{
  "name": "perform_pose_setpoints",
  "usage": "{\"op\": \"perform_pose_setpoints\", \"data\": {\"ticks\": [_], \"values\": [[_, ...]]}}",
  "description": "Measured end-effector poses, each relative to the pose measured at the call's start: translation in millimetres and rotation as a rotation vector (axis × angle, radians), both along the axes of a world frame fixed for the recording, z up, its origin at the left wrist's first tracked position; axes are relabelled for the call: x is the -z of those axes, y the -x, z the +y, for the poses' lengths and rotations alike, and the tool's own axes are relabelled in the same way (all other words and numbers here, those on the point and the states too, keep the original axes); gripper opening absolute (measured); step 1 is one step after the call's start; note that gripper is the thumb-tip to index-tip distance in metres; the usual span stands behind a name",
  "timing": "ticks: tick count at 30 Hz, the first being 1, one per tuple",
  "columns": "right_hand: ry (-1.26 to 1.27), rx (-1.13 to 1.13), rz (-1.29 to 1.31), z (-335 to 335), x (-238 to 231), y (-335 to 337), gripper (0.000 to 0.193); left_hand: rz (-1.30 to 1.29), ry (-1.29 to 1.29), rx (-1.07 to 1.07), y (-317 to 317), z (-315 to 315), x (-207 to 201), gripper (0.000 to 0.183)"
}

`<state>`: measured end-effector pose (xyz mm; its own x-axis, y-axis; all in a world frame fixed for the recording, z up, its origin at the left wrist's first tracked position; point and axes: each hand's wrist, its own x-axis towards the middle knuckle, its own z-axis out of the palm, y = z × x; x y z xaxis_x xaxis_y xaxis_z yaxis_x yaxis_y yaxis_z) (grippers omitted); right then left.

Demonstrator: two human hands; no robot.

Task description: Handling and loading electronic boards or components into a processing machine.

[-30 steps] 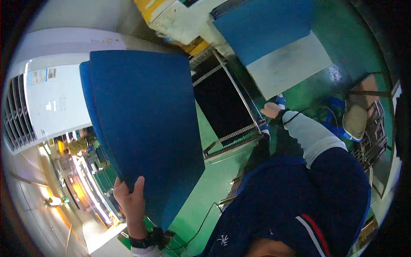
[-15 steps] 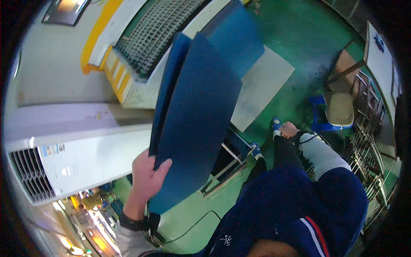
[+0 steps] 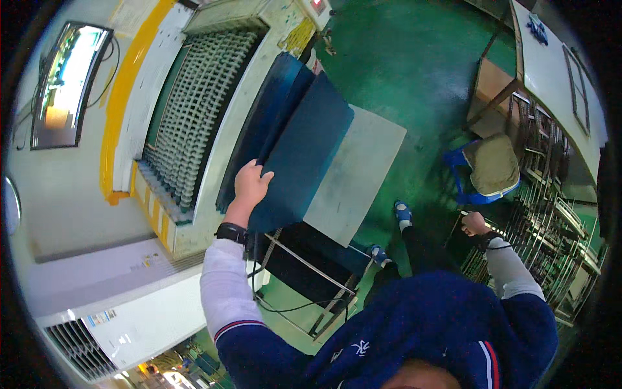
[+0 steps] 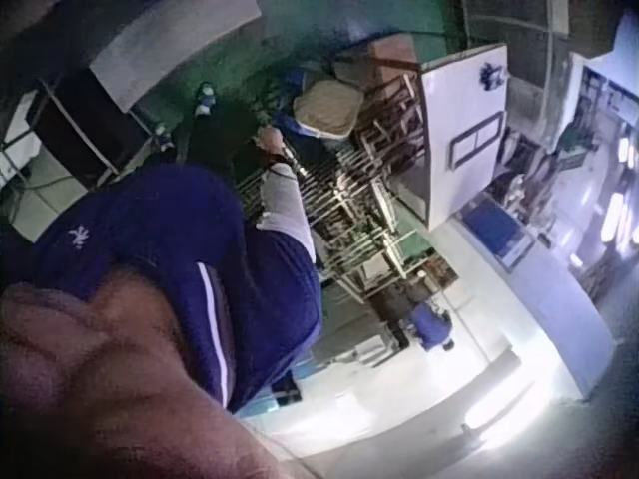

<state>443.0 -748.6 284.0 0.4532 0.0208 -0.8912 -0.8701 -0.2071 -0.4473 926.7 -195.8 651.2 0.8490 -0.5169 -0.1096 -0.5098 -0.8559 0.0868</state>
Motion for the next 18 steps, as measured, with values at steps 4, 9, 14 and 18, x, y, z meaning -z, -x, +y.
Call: {"op": "perform_pose_setpoints", "data": {"ticks": [4,9,14,18], "values": [[-0.105,0.113,0.027,0,11,22,0.012,0.004,-0.082,-0.052,-42,5,33,0.039],[-0.284,0.385,0.071,33,40,45,0.030,-0.131,0.025,-0.050,-58,10,57,0.038],[0.656,-0.670,-0.657,98,-40,20,0.018,-0.373,0.087,-0.025,-63,8,66,0.032],[0.628,-0.588,-0.548,130,-59,74,0.021,-0.398,0.023,0.033,-57,-9,94,0.042]]}}
